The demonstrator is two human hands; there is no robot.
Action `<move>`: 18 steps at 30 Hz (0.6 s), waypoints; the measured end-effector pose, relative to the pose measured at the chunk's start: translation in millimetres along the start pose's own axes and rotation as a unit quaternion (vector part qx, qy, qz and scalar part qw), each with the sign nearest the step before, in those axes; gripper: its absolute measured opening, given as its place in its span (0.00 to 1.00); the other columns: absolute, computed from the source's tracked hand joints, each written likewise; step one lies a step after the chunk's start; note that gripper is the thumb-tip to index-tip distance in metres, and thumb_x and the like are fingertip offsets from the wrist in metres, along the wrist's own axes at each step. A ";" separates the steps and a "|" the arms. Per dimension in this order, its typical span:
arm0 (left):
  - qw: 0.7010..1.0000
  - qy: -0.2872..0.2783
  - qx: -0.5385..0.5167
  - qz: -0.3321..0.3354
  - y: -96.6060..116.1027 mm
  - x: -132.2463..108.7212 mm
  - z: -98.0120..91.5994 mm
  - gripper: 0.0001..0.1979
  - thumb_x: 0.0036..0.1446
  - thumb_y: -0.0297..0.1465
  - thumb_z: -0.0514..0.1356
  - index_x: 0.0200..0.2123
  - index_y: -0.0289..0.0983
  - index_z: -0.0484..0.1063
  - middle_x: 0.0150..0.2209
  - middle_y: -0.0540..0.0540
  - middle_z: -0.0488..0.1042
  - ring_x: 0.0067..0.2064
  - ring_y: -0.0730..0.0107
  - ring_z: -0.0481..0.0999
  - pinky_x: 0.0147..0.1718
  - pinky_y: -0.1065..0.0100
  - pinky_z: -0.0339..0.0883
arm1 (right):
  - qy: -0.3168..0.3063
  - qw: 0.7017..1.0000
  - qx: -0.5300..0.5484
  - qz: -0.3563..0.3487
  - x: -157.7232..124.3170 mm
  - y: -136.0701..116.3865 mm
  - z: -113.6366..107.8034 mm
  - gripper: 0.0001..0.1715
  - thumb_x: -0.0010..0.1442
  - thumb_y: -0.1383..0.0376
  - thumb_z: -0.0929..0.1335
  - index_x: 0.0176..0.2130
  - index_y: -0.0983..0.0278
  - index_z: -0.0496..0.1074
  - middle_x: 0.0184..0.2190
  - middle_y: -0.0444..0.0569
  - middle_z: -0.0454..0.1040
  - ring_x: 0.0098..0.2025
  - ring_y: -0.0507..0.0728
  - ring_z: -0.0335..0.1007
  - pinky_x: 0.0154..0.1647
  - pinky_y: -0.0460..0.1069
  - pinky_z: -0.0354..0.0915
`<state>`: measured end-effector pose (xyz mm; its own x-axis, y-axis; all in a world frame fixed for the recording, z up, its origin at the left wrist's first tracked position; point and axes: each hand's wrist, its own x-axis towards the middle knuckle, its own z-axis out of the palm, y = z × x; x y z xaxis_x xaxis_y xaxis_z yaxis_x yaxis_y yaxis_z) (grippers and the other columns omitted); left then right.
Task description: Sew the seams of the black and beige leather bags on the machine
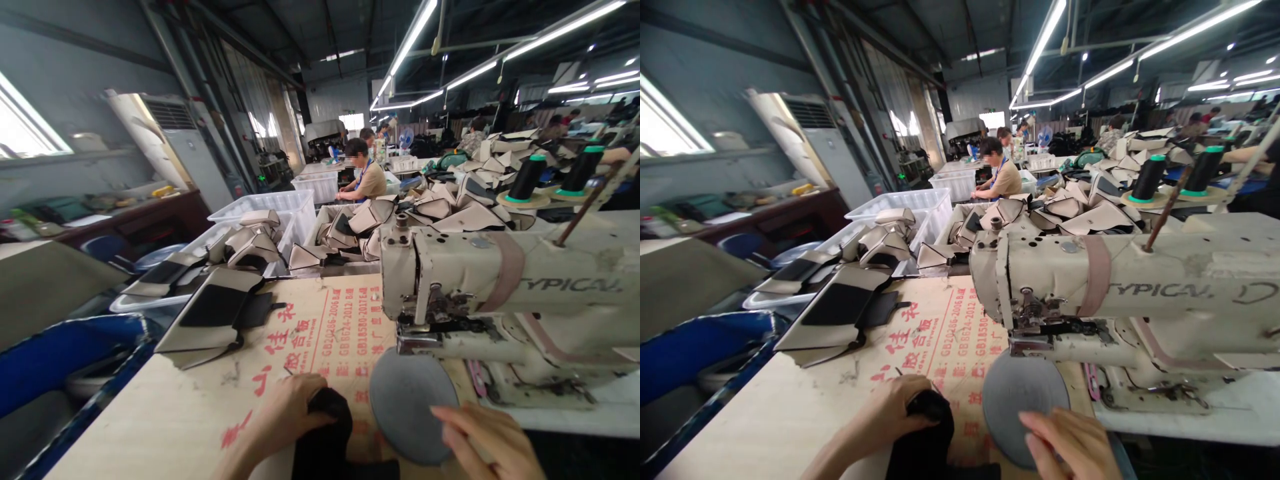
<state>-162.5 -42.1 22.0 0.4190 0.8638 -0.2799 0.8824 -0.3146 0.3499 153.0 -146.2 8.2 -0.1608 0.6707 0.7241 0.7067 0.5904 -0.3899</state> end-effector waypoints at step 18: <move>0.992 0.038 0.114 0.027 16.3 -1.1 13.2 0.18 0.51 0.48 0.54 0.30 0.38 0.68 0.29 0.48 0.74 0.31 0.64 0.72 0.25 0.71 0.51 | 0.146 0.936 0.195 0.255 70.2 -26.6 84.7 0.16 0.61 0.59 0.60 0.46 0.66 0.59 0.24 0.43 0.67 0.24 0.49 0.65 0.26 0.43 0.64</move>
<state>-145.7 -53.4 16.2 0.4567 0.8680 -0.1950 0.8885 -0.4341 0.1487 64.6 -76.8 21.2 0.3639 0.7918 0.4904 0.3254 0.3853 -0.8635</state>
